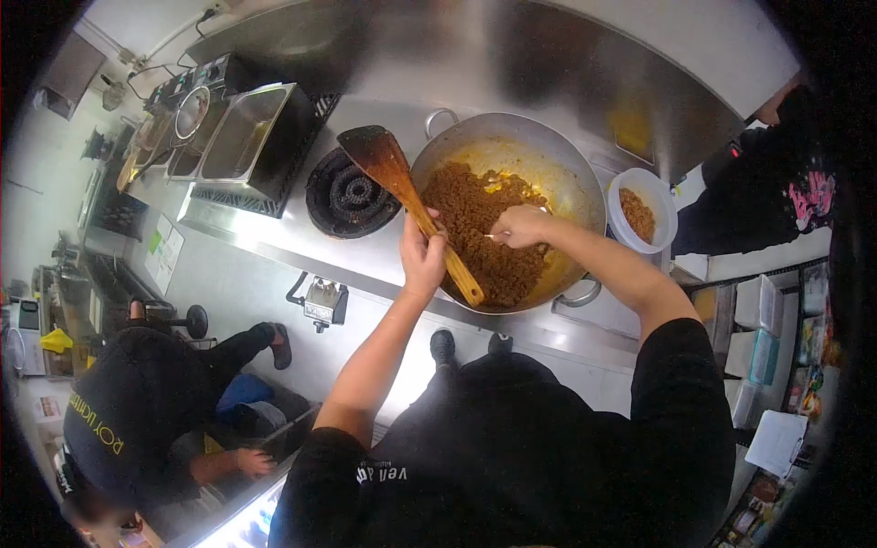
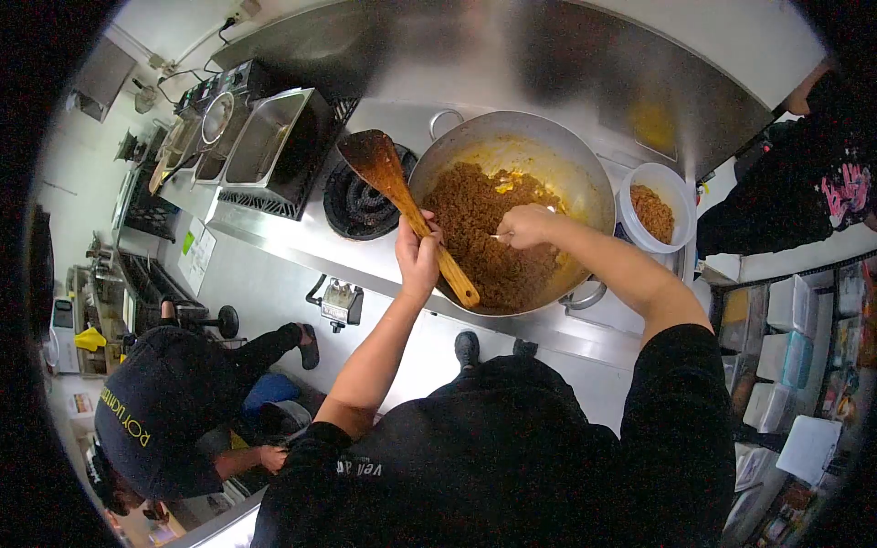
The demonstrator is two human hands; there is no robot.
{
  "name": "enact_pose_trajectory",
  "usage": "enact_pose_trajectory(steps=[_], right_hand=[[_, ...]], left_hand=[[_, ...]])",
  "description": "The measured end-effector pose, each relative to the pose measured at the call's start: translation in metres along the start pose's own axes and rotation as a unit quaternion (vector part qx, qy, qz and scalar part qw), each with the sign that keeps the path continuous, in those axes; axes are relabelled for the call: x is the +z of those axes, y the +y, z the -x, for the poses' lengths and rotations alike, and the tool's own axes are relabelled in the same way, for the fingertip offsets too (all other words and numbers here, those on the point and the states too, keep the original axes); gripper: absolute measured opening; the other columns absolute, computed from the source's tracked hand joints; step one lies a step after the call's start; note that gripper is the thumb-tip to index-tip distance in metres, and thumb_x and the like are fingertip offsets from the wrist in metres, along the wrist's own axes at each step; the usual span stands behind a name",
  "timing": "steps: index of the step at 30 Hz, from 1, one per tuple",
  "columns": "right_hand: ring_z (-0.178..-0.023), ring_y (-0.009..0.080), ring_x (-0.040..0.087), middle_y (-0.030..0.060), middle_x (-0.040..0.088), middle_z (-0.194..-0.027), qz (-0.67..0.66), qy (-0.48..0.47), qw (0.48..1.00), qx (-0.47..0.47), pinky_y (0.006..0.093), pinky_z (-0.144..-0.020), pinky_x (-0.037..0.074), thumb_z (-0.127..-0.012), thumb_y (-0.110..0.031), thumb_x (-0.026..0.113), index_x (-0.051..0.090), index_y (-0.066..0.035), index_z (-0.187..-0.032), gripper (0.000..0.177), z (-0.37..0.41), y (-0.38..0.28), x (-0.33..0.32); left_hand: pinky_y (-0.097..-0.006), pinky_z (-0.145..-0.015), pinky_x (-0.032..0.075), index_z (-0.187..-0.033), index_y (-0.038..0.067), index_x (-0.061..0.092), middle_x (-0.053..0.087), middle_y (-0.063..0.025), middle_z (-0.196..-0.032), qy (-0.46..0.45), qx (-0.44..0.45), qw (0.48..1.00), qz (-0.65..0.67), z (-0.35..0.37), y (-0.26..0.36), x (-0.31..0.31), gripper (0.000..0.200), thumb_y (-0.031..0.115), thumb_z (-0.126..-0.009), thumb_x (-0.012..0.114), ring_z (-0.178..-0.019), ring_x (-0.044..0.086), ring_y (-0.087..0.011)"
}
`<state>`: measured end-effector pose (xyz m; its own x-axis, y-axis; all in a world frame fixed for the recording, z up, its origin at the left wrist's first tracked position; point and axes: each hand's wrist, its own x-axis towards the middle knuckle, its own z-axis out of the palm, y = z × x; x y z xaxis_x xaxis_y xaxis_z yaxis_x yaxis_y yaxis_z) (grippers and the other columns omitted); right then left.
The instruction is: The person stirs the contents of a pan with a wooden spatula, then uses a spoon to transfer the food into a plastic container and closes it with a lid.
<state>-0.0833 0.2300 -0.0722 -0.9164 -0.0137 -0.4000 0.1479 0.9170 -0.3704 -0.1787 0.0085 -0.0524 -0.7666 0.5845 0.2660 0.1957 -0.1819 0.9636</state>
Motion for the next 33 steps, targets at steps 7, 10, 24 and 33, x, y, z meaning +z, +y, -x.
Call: enact_pose_trajectory(steps=[7, 10, 24, 33], right_hand=[[-0.072, 0.0282, 0.063, 0.0129, 0.066, -0.077, -0.069, 0.004, 0.998, 0.013, 0.0421, -0.064, 0.047, -0.076, -0.02, 0.057, 0.069, -0.009, -0.084, 0.018, 0.033, 0.002, -0.023], [-0.07, 0.0248, 0.063, 0.0134, 0.066, -0.076, -0.069, -0.009, 0.997, 0.022, 0.039, -0.064, 0.046, -0.077, -0.02, 0.057, 0.069, -0.008, -0.085, 0.019, 0.035, 0.029, -0.022], [-0.071, 0.028, 0.062, 0.0173, 0.066, -0.077, -0.162, 0.189, 0.958, 0.141, 0.0394, -0.066, 0.046, -0.082, -0.024, 0.056, 0.066, -0.003, -0.086, 0.024, 0.138, 0.015, -0.057], [-0.084, 0.0289, 0.065, 0.0171, 0.068, -0.089, -0.177, 0.201, 0.945, 0.19, 0.0389, -0.075, 0.048, -0.079, -0.023, 0.057, 0.07, -0.009, -0.098, 0.026, 0.153, 0.027, -0.05]], left_hand=[[-0.0233, -0.064, 0.041, -0.105, 0.002, 0.046, 0.051, -0.005, -0.078, -0.017, 0.007, 1.0, 0.006, 0.0, 0.0, 0.0, 0.027, 0.0, -0.078, 0.044, -0.068, 0.048, -0.0111], [-0.026, -0.059, 0.043, -0.102, 0.001, 0.048, 0.054, -0.0062, -0.074, 0.005, 0.029, 1.0, -0.009, -0.001, -0.008, 0.001, 0.026, 0.004, -0.077, 0.046, -0.063, 0.051, -0.0134], [-0.024, -0.066, 0.042, -0.106, 0.002, 0.048, 0.051, -0.0038, -0.081, -0.027, 0.001, 1.0, 0.013, 0.003, 0.003, 0.005, 0.025, 0.004, -0.081, 0.047, -0.071, 0.05, -0.0112], [-0.0245, -0.065, 0.042, -0.104, 0.002, 0.049, 0.05, -0.0041, -0.081, -0.03, 0.007, 0.999, -0.02, 0.001, -0.004, 0.004, 0.023, 0.004, -0.081, 0.046, -0.07, 0.049, -0.0111]])
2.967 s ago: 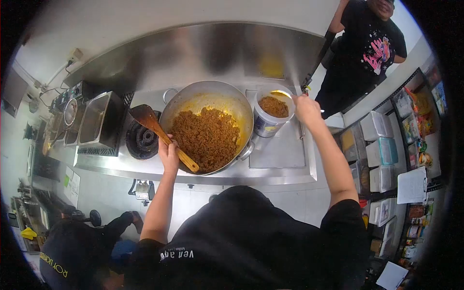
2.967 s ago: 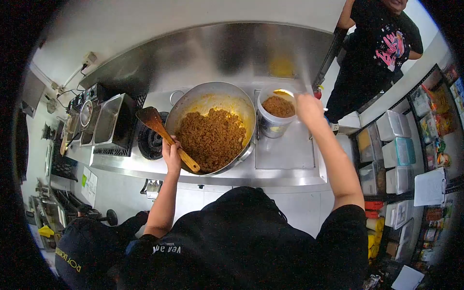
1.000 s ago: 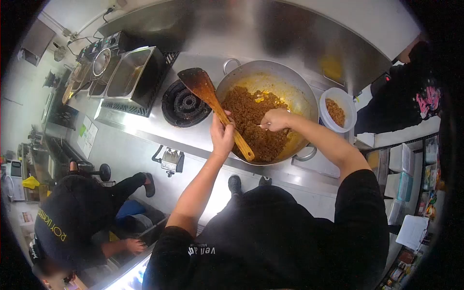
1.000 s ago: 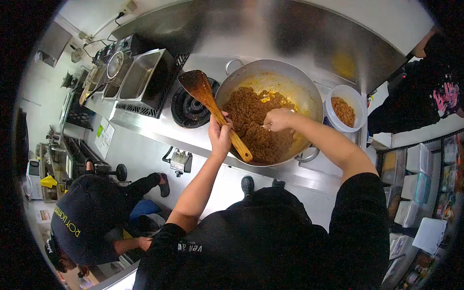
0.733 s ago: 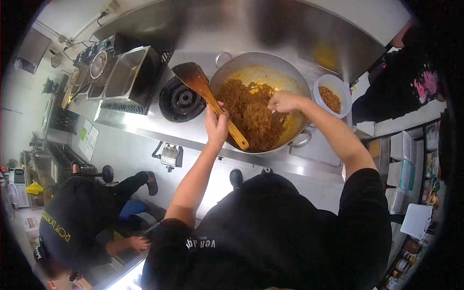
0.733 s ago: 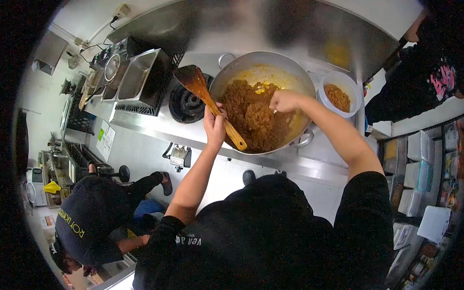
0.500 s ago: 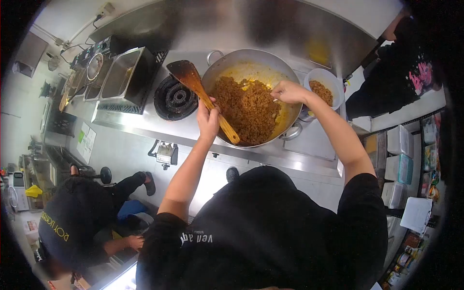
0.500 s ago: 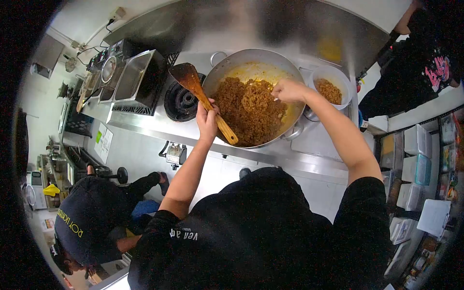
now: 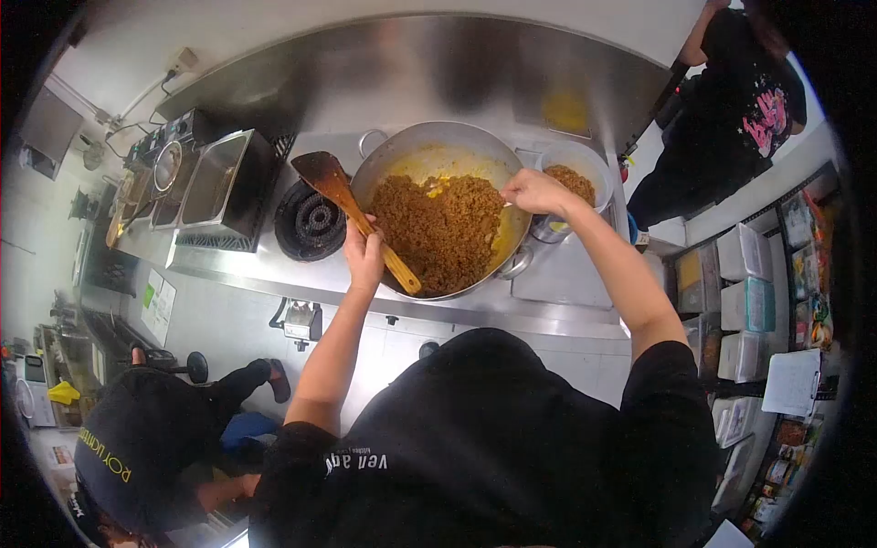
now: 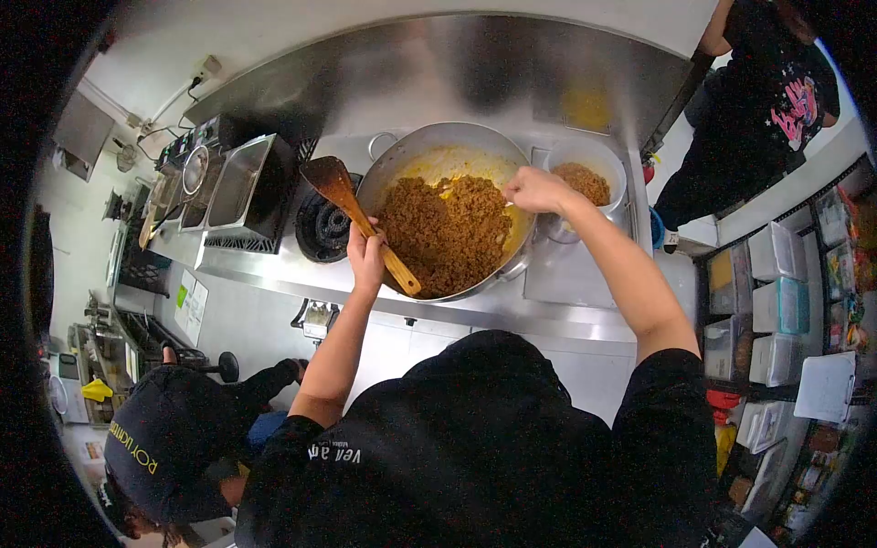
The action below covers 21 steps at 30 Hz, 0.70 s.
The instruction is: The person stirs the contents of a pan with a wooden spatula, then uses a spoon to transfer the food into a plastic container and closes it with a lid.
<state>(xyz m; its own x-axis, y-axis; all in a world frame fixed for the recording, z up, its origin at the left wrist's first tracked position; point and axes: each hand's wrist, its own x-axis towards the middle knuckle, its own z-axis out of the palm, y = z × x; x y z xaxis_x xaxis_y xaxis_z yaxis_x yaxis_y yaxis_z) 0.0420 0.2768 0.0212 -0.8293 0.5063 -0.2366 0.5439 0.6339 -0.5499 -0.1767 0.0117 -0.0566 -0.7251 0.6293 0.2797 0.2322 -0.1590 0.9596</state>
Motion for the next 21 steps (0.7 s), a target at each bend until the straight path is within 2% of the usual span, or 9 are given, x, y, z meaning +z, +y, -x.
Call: enact_pose_trajectory(steps=[4, 9, 12, 16, 18, 21], right_hand=[[-0.087, 0.0286, 0.065, 0.0158, 0.068, -0.091, 0.008, -0.028, 1.0, 0.013, 0.0384, -0.077, 0.048, -0.078, -0.022, 0.056, 0.07, -0.011, -0.098, 0.027, 0.001, -0.002, -0.005], [-0.076, 0.0276, 0.063, 0.0183, 0.065, -0.082, 0.011, 0.011, 1.0, -0.006, 0.04, -0.069, 0.046, -0.078, -0.021, 0.056, 0.069, -0.008, -0.088, 0.021, -0.002, 0.001, 0.005], [-0.072, 0.0277, 0.061, 0.0186, 0.063, -0.077, -0.021, -0.007, 1.0, -0.021, 0.0405, -0.065, 0.044, -0.079, -0.022, 0.055, 0.066, -0.005, -0.082, 0.02, -0.01, 0.018, 0.01], [-0.071, 0.0284, 0.061, 0.0174, 0.064, -0.076, -0.036, 0.022, 0.999, -0.025, 0.0402, -0.065, 0.044, -0.08, -0.024, 0.056, 0.066, -0.005, -0.082, 0.021, 0.004, 0.008, -0.008], [-0.075, 0.0292, 0.062, 0.0169, 0.065, -0.081, 0.02, -0.006, 1.0, -0.005, 0.0405, -0.069, 0.046, -0.08, -0.025, 0.057, 0.068, -0.008, -0.087, 0.022, 0.005, 0.0, -0.013], [-0.082, 0.0302, 0.063, 0.0166, 0.067, -0.087, 0.002, 0.003, 1.0, 0.023, 0.0406, -0.074, 0.047, -0.081, -0.025, 0.057, 0.069, -0.01, -0.093, 0.023, 0.004, -0.002, -0.003]], left_hand=[[-0.0252, -0.063, 0.044, -0.103, 0.002, 0.05, 0.053, -0.0046, -0.078, 0.006, 0.012, 1.0, -0.024, -0.002, 0.0, 0.001, 0.024, 0.004, -0.08, 0.046, -0.067, 0.051, -0.0116], [-0.0258, -0.061, 0.045, -0.102, 0.002, 0.051, 0.055, -0.0048, -0.073, 0.015, -0.009, 0.998, -0.054, -0.003, -0.003, -0.001, 0.025, 0.005, -0.078, 0.047, -0.065, 0.053, -0.0119], [-0.0261, -0.061, 0.045, -0.103, 0.001, 0.051, 0.056, -0.0044, -0.072, 0.014, -0.006, 0.999, -0.03, -0.002, -0.005, -0.001, 0.025, 0.006, -0.078, 0.048, -0.064, 0.053, -0.0119], [-0.0247, -0.061, 0.043, -0.103, 0.002, 0.05, 0.054, -0.0045, -0.076, 0.011, 0.002, 0.999, -0.043, -0.002, -0.002, 0.001, 0.024, 0.007, -0.079, 0.047, -0.066, 0.051, -0.0111], [-0.0231, -0.06, 0.042, -0.104, 0.003, 0.05, 0.052, -0.0037, -0.078, 0.008, 0.01, 0.999, -0.045, 0.0, 0.002, 0.003, 0.023, 0.006, -0.081, 0.047, -0.066, 0.049, -0.0099], [-0.0244, -0.064, 0.043, -0.103, 0.002, 0.051, 0.053, -0.0047, -0.079, 0.012, 0.022, 0.999, -0.038, -0.002, 0.001, 0.002, 0.023, 0.007, -0.08, 0.047, -0.069, 0.051, -0.0111]])
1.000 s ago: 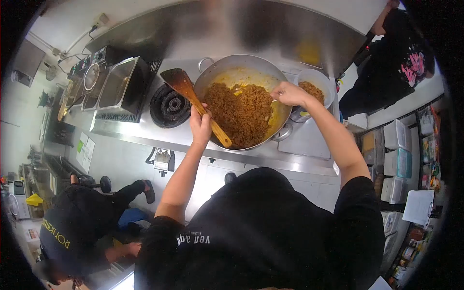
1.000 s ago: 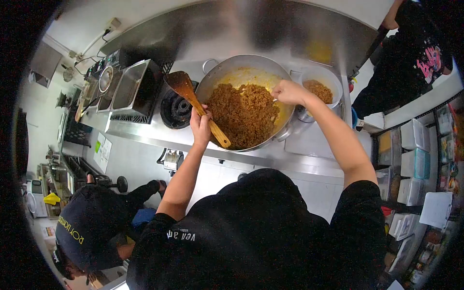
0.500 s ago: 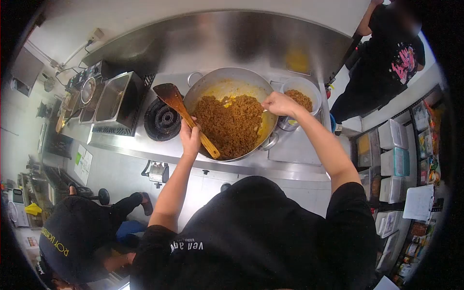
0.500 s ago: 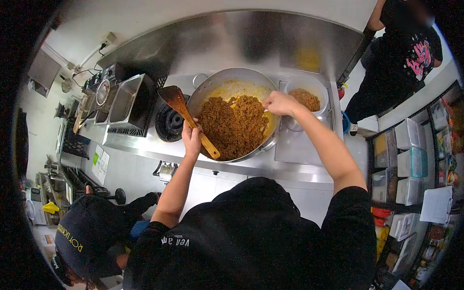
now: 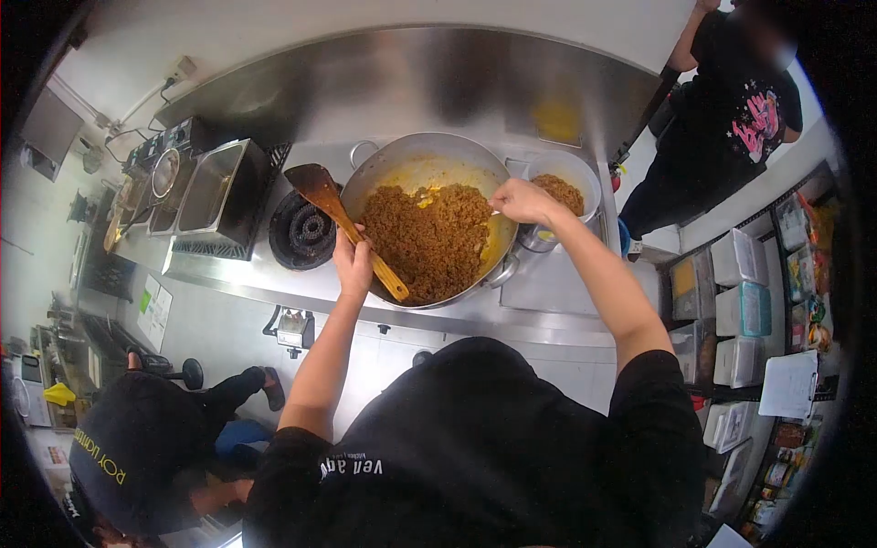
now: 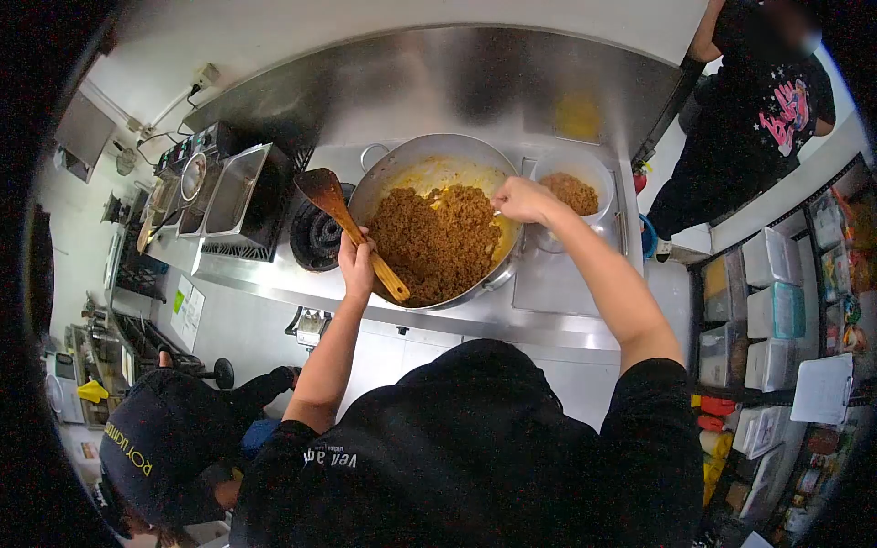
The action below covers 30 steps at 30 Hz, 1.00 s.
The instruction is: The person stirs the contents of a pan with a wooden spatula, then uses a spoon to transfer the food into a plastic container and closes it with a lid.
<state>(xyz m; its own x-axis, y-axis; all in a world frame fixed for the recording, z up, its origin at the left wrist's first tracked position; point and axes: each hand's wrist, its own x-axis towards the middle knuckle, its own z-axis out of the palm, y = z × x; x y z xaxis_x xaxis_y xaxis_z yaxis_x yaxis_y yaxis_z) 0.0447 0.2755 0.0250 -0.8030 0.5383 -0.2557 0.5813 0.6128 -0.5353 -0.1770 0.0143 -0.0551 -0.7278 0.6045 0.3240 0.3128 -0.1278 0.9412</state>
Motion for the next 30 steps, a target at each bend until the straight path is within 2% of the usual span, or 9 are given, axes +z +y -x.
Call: enact_pose_trajectory(steps=[7, 12, 16, 19, 20, 22, 24, 25, 30], right_hand=[[-0.086, 0.0275, 0.064, 0.0173, 0.067, -0.092, 0.003, -0.021, 1.0, 0.012, 0.0399, -0.078, 0.047, -0.083, -0.026, 0.057, 0.069, -0.009, -0.097, 0.025, 0.018, -0.011, -0.022], [-0.08, 0.025, 0.065, 0.0165, 0.067, -0.081, 0.006, 0.036, 0.998, -0.051, 0.0357, -0.072, 0.047, -0.084, -0.025, 0.057, 0.068, -0.002, -0.093, 0.027, 0.03, 0.025, -0.068], [-0.074, 0.0261, 0.065, 0.0176, 0.066, -0.076, -0.02, 0.075, 0.996, 0.031, 0.0364, -0.068, 0.047, -0.084, -0.027, 0.058, 0.068, -0.002, -0.092, 0.028, 0.067, 0.045, -0.111], [-0.079, 0.0309, 0.066, 0.0202, 0.066, -0.077, 0.096, 0.193, 0.972, 0.093, 0.0392, -0.071, 0.05, -0.083, -0.023, 0.056, 0.069, -0.004, -0.092, 0.025, 0.078, 0.069, -0.111], [-0.079, 0.0309, 0.066, 0.0202, 0.066, -0.077, 0.097, 0.193, 0.972, 0.096, 0.0392, -0.071, 0.05, -0.083, -0.023, 0.056, 0.069, -0.004, -0.092, 0.025, 0.078, 0.075, -0.1], [-0.085, 0.0334, 0.065, 0.0203, 0.065, -0.086, 0.234, 0.197, 0.941, 0.142, 0.0418, -0.075, 0.051, -0.085, -0.017, 0.052, 0.067, -0.009, -0.104, 0.026, 0.072, 0.093, -0.067], [-0.086, 0.0347, 0.065, 0.0202, 0.063, -0.094, 0.293, 0.218, 0.926, 0.096, 0.0453, -0.076, 0.051, -0.085, -0.01, 0.048, 0.063, -0.012, -0.114, 0.032, 0.067, 0.11, -0.032], [-0.087, 0.0363, 0.064, 0.0203, 0.062, -0.098, 0.277, 0.263, 0.921, 0.074, 0.0456, -0.076, 0.052, -0.085, -0.006, 0.047, 0.063, -0.014, -0.114, 0.034, 0.071, 0.104, -0.027], [-0.086, 0.0348, 0.065, 0.0191, 0.063, -0.095, 0.255, 0.259, 0.925, 0.113, 0.0448, -0.074, 0.052, -0.085, -0.005, 0.045, 0.063, -0.015, -0.114, 0.036, 0.11, 0.074, -0.069]], left_hand=[[-0.0247, -0.063, 0.042, -0.103, 0.002, 0.05, 0.051, -0.0039, -0.079, 0.016, -0.01, 1.0, 0.005, 0.001, 0.004, 0.001, 0.023, 0.005, -0.08, 0.048, -0.069, 0.049, -0.011], [-0.0233, -0.059, 0.04, -0.103, 0.004, 0.05, 0.049, -0.0015, -0.079, 0.007, -0.026, 0.999, 0.04, 0.001, 0.002, 0.0, 0.023, 0.003, -0.08, 0.05, -0.067, 0.046, -0.0087], [-0.0251, -0.066, 0.043, -0.105, 0.0, 0.049, 0.053, -0.0051, -0.081, 0.003, -0.009, 1.0, 0.02, 0.001, -0.003, -0.001, 0.024, 0.004, -0.082, 0.044, -0.071, 0.051, -0.0121], [-0.0252, -0.068, 0.043, -0.106, 0.001, 0.05, 0.052, -0.0048, -0.085, 0.001, -0.004, 0.999, 0.049, 0.001, -0.004, 0.0, 0.026, 0.004, -0.082, 0.045, -0.073, 0.05, -0.0118], [-0.0252, -0.068, 0.043, -0.106, 0.001, 0.05, 0.052, -0.0048, -0.085, -0.001, -0.005, 0.999, 0.051, 0.001, -0.002, 0.001, 0.026, 0.004, -0.082, 0.045, -0.073, 0.05, -0.0118], [-0.0231, -0.062, 0.041, -0.103, 0.002, 0.05, 0.05, -0.0033, -0.077, 0.014, -0.011, 0.998, 0.059, 0.002, 0.001, 0.002, 0.024, 0.001, -0.079, 0.047, -0.066, 0.048, -0.0098], [-0.0248, -0.068, 0.043, -0.105, 0.001, 0.05, 0.051, -0.0049, -0.087, -0.01, -0.027, 0.999, 0.028, 0.003, 0.008, 0.001, 0.025, 0.004, -0.08, 0.046, -0.074, 0.05, -0.0116], [-0.0248, -0.067, 0.043, -0.105, 0.001, 0.05, 0.051, -0.005, -0.084, -0.004, -0.025, 0.999, 0.039, 0.003, 0.009, 0.002, 0.025, 0.004, -0.08, 0.046, -0.073, 0.05, -0.0117], [-0.0246, -0.065, 0.042, -0.103, 0.001, 0.05, 0.05, -0.0042, -0.083, -0.005, -0.039, 0.998, 0.057, 0.003, 0.014, 0.003, 0.024, 0.003, -0.08, 0.047, -0.072, 0.05, -0.0117]])
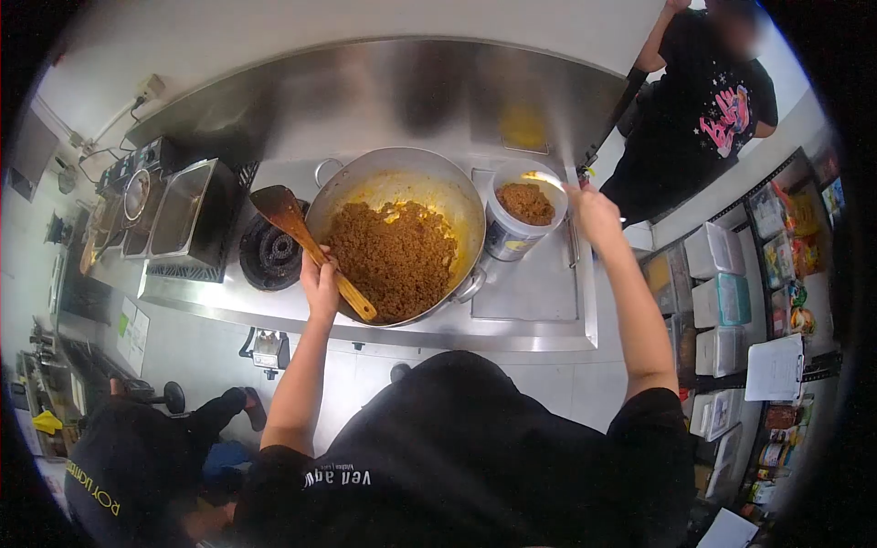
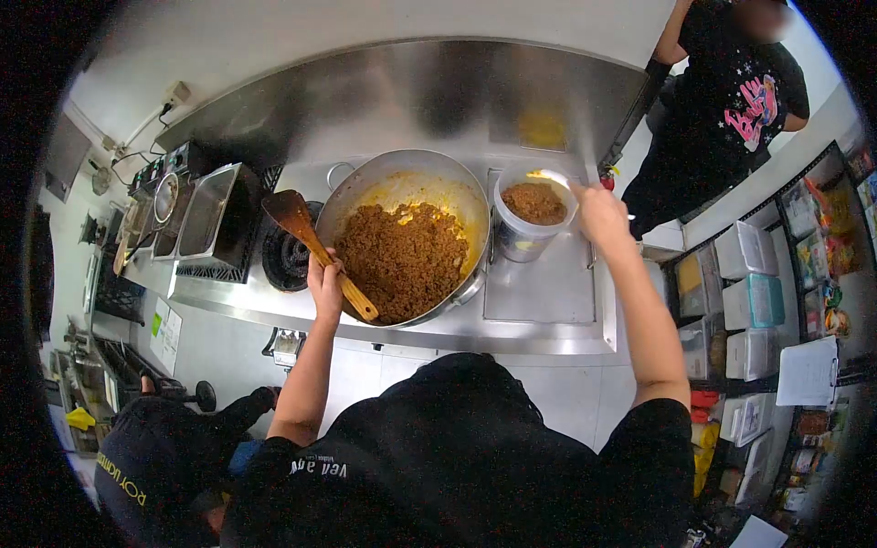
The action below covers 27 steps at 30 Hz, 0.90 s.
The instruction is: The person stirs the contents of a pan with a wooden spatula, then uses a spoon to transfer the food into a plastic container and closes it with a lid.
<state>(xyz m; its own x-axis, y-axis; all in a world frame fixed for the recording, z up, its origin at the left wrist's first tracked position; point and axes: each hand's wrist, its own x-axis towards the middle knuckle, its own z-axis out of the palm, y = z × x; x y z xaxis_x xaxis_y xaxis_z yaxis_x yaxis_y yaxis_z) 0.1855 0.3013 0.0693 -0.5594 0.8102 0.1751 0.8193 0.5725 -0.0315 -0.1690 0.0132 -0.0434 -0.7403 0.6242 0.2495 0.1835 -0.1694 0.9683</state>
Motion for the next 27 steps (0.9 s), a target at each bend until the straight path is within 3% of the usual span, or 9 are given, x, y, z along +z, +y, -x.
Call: enact_pose_trajectory(steps=[3, 6, 7, 12, 19, 22, 25, 27], right_hand=[[-0.083, 0.0326, 0.066, 0.0187, 0.064, -0.092, 0.07, -0.037, 0.996, -0.038, 0.043, -0.069, 0.054, -0.084, -0.008, 0.05, 0.066, -0.014, -0.109, 0.031, 0.007, 0.008, -0.011], [-0.08, 0.0311, 0.067, 0.0179, 0.065, -0.09, 0.1, -0.028, 0.994, -0.046, 0.0417, -0.067, 0.054, -0.082, -0.008, 0.051, 0.068, -0.011, -0.099, 0.024, -0.005, -0.004, 0.026], [-0.079, 0.0302, 0.067, 0.0166, 0.065, -0.089, 0.104, -0.012, 0.992, -0.065, 0.0412, -0.067, 0.054, -0.083, -0.009, 0.051, 0.069, -0.009, -0.09, 0.019, -0.015, -0.001, 0.051], [-0.079, 0.0311, 0.067, 0.0162, 0.066, -0.083, 0.068, -0.003, 0.995, -0.073, 0.0407, -0.069, 0.054, -0.08, -0.008, 0.054, 0.069, -0.007, -0.086, 0.017, -0.034, -0.007, 0.043], [-0.084, 0.0312, 0.067, 0.0173, 0.068, -0.089, 0.114, -0.174, 0.976, -0.062, 0.042, -0.073, 0.054, -0.076, -0.01, 0.057, 0.069, -0.005, -0.088, 0.017, -0.016, -0.018, -0.012], [-0.084, 0.0322, 0.066, 0.0172, 0.067, -0.087, 0.103, -0.148, 0.983, -0.034, 0.0432, -0.074, 0.053, -0.079, -0.011, 0.056, 0.069, -0.004, -0.086, 0.017, -0.018, -0.022, -0.036], [-0.082, 0.0354, 0.065, 0.0182, 0.066, -0.085, 0.044, -0.005, 0.996, -0.076, 0.0454, -0.072, 0.052, -0.082, -0.014, 0.052, 0.067, -0.002, -0.084, 0.019, -0.032, -0.035, -0.037], [-0.081, 0.0349, 0.065, 0.0184, 0.066, -0.085, 0.011, -0.009, 0.994, -0.109, 0.0451, -0.071, 0.052, -0.081, -0.014, 0.053, 0.068, -0.002, -0.084, 0.018, -0.037, -0.087, -0.043]], left_hand=[[-0.0243, -0.066, 0.042, -0.103, 0.001, 0.05, 0.05, -0.0038, -0.083, 0.01, -0.011, 0.999, 0.032, 0.0, -0.005, 0.0, 0.023, 0.003, -0.08, 0.047, -0.072, 0.049, -0.0116], [-0.0238, -0.066, 0.041, -0.103, 0.002, 0.051, 0.05, -0.0036, -0.083, 0.009, 0.0, 1.0, 0.005, -0.001, -0.007, -0.001, 0.023, 0.003, -0.081, 0.046, -0.072, 0.049, -0.0111], [-0.0238, -0.066, 0.041, -0.103, 0.002, 0.051, 0.05, -0.0036, -0.083, 0.009, 0.0, 1.0, 0.005, 0.0, -0.008, 0.0, 0.023, 0.003, -0.081, 0.046, -0.072, 0.049, -0.0111], [-0.0225, -0.066, 0.041, -0.105, 0.003, 0.05, 0.051, -0.0027, -0.084, 0.006, 0.007, 1.0, -0.001, -0.002, -0.015, -0.004, 0.024, 0.003, -0.081, 0.047, -0.072, 0.048, -0.0101], [-0.0226, -0.063, 0.041, -0.106, 0.003, 0.05, 0.051, -0.0031, -0.084, 0.011, -0.005, 1.0, -0.002, -0.001, -0.013, -0.004, 0.025, 0.004, -0.081, 0.047, -0.07, 0.048, -0.0094], [-0.023, -0.062, 0.041, -0.106, 0.003, 0.05, 0.051, -0.0031, -0.083, 0.015, -0.012, 1.0, -0.005, -0.001, -0.012, -0.004, 0.025, 0.004, -0.081, 0.047, -0.069, 0.048, -0.0095], [-0.0229, -0.062, 0.042, -0.108, 0.003, 0.049, 0.051, -0.0033, -0.082, 0.026, -0.007, 1.0, 0.015, -0.001, -0.014, 0.0, 0.026, 0.005, -0.082, 0.047, -0.069, 0.049, -0.0097], [-0.0231, -0.063, 0.042, -0.109, 0.003, 0.049, 0.052, -0.0033, -0.082, 0.028, -0.034, 0.999, 0.023, 0.002, -0.007, -0.002, 0.026, 0.005, -0.083, 0.046, -0.07, 0.049, -0.0102]])
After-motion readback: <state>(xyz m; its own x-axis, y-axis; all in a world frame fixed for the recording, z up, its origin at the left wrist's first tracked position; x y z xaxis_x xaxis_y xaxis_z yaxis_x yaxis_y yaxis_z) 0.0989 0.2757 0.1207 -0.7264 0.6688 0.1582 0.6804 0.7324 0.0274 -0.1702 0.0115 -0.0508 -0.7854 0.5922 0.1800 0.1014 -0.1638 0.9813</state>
